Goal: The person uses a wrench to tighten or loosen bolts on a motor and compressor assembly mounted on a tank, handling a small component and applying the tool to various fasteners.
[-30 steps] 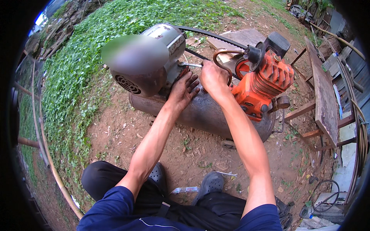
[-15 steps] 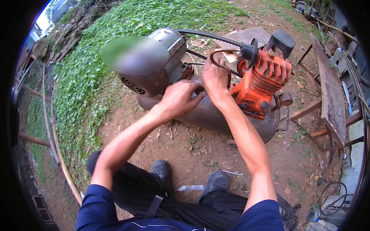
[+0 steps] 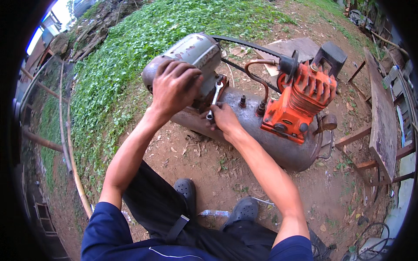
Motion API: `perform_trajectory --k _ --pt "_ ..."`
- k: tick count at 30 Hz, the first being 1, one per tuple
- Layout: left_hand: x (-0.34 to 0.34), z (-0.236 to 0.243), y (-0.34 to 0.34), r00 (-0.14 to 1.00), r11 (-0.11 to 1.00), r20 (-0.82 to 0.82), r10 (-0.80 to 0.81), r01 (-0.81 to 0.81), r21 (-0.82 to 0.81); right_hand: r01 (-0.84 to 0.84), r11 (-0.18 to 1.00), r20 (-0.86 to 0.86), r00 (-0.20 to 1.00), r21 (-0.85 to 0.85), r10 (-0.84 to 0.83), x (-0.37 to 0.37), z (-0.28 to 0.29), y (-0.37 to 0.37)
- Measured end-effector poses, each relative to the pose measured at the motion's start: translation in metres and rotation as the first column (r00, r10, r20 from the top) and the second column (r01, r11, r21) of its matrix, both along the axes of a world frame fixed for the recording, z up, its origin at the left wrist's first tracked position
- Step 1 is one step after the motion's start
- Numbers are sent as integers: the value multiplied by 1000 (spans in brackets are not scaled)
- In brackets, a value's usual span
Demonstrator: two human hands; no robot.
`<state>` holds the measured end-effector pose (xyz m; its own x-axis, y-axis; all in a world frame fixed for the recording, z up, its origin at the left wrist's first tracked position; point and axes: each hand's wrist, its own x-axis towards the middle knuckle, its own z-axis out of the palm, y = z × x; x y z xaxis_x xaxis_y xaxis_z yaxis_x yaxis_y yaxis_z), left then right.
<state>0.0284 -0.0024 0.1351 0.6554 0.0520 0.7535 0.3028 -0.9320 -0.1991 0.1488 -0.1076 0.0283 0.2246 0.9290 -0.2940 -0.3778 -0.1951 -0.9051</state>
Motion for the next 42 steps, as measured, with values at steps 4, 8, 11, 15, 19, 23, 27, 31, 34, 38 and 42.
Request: perform_trajectory --k 4,8,11,15,19,23,27,31,34,38,42 --pt "1 4 4 995 999 93 34 -36 19 57 998 -18 998 27 -57 -7 -12 16" --pt "0 4 5 995 996 54 88 -88 13 135 987 -4 991 90 -135 -22 -2 20" --pt "4 5 0 988 988 22 151 -151 -27 126 973 71 987 195 -142 -16 -6 31" --pt "6 4 -2 980 981 28 195 -194 -26 156 969 121 976 192 -181 -17 2 42" --pt "7 1 1 980 980 25 197 -197 -21 236 940 176 943 245 -282 -30 1 49" --pt "8 1 -1 982 982 27 187 -186 -32 289 913 331 864 288 -378 -32 -27 60" --pt "0 0 1 982 982 39 186 -185 -30 275 933 245 912 230 -329 -40 -19 59" --pt "7 0 -2 989 990 50 143 -141 -29 316 885 410 797 342 -443 -21 -54 74" --pt "4 0 -2 988 989 42 146 -145 -36 306 898 365 834 318 -413 -20 -51 72" --pt "1 0 -1 988 988 37 149 -147 -44 324 919 240 896 223 -374 -19 -29 62" --pt "5 1 -4 990 990 35 135 -134 -45 209 969 528 812 135 -248 16 -28 53"
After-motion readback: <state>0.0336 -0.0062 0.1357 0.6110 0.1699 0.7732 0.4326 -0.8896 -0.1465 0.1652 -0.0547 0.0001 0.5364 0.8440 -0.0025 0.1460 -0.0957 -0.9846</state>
